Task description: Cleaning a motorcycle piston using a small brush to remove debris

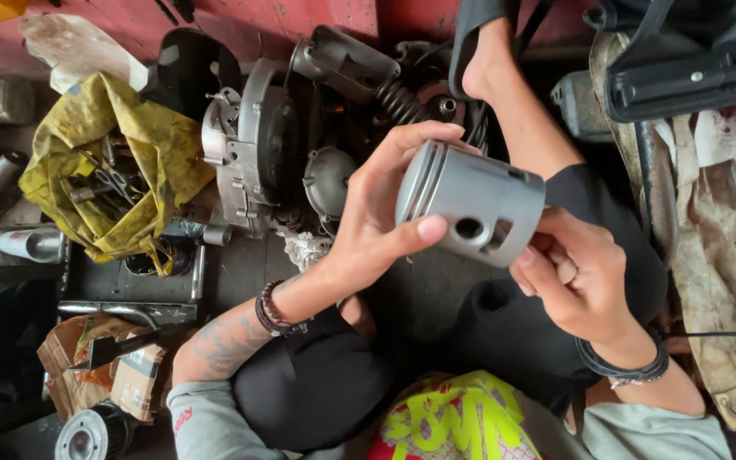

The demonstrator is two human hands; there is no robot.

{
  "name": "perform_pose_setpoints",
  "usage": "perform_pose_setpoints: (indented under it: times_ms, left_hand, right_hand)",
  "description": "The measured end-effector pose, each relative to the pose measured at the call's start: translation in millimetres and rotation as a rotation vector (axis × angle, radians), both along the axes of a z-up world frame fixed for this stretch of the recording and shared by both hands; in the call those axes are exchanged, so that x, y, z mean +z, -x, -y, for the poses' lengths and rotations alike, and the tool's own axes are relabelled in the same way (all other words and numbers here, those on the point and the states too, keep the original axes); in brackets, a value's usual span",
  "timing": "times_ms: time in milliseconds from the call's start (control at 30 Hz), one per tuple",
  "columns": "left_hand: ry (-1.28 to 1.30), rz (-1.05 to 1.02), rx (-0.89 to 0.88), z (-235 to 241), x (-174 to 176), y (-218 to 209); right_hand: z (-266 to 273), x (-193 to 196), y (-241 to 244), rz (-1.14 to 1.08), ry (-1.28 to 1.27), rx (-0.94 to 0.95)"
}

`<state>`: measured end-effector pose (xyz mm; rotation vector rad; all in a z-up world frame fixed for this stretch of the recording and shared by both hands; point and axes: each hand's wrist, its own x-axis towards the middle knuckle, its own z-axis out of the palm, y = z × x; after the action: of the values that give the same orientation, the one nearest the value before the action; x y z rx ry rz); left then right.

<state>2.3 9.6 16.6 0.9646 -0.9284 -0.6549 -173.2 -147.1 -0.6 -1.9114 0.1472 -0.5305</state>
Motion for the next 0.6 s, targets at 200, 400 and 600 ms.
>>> perform_pose_setpoints:
  times_ms: [200, 400, 600]
  left_hand:
    - [-0.011, -0.042, -0.098, -3.4, 4.7, -2.9]
    - [0.044, 0.027, 0.018, 4.5, -1.9, -7.0]
    - [0.036, 0.079, 0.08, 2.6, -1.7, -6.0]
  right_hand:
    - [1.1, 8.4, 0.5, 0.024, -0.091, 0.056]
    - [0.8, -3.6, 4.1, -0.015, -0.123, 0.043]
    - [2.6, 3.7, 1.8, -0.02, -0.083, 0.073]
